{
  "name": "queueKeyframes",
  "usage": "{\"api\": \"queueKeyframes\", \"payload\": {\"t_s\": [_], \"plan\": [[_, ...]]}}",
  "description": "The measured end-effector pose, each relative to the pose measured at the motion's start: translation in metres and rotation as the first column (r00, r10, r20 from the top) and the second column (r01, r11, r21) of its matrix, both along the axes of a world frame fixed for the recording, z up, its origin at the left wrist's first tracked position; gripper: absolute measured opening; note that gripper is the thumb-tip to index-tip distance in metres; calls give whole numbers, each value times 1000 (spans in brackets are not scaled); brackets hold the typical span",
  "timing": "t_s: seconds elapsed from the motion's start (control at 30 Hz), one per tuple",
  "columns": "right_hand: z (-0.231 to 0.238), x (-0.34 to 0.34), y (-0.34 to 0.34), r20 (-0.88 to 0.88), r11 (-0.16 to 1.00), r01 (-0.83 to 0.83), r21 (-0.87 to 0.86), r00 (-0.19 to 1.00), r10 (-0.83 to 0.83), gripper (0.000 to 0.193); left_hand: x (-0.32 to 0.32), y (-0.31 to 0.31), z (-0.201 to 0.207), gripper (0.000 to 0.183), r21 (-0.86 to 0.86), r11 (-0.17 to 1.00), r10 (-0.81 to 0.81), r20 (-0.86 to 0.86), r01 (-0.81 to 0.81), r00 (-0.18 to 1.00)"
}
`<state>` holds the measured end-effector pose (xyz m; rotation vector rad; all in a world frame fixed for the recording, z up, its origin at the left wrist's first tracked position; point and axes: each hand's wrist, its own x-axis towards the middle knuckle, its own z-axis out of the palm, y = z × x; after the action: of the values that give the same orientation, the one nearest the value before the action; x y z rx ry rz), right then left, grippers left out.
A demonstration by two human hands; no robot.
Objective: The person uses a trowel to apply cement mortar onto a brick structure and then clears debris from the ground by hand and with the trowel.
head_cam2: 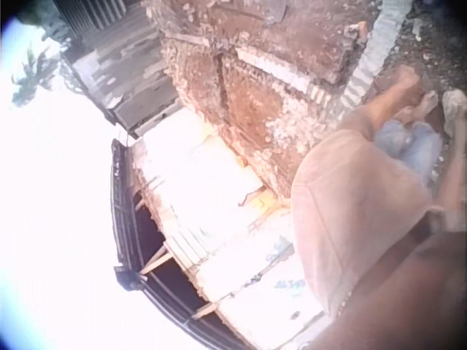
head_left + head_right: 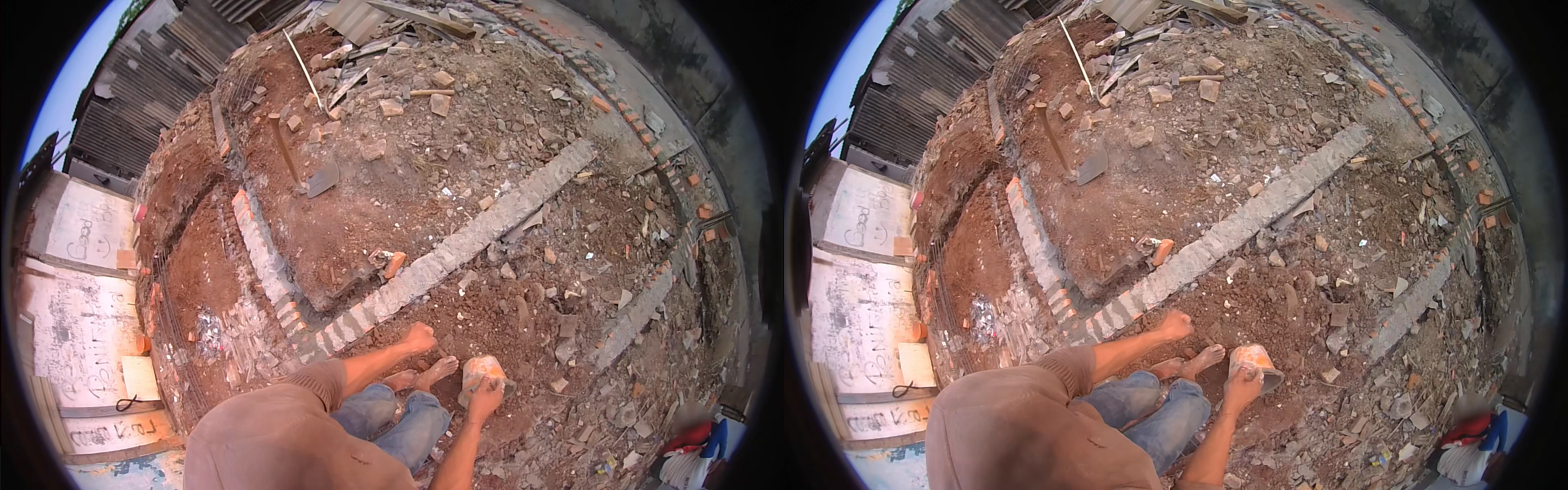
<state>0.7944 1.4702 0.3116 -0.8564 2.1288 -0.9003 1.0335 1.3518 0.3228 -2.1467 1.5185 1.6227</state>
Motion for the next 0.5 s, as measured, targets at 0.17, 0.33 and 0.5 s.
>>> {"api": "queueKeyframes", "payload": {"t_s": [0.17, 0.33, 0.5], "plan": [[180, 75, -84, -286, 784, -551, -286, 830, 479, 65, -56, -22, 78, 44, 375, 885, 458, -589, -277, 666], [153, 22, -133, -413, 885, -466, -16, 809, 419, 64, -107, -81, 142, 61, 707, 658, 750, -583, -259, 312], [66, -124, -71, -201, 841, -152, 520, 935, 293, 48, -31, -118, 172, 42, 118, 978, 194, -245, -169, 950]]}}
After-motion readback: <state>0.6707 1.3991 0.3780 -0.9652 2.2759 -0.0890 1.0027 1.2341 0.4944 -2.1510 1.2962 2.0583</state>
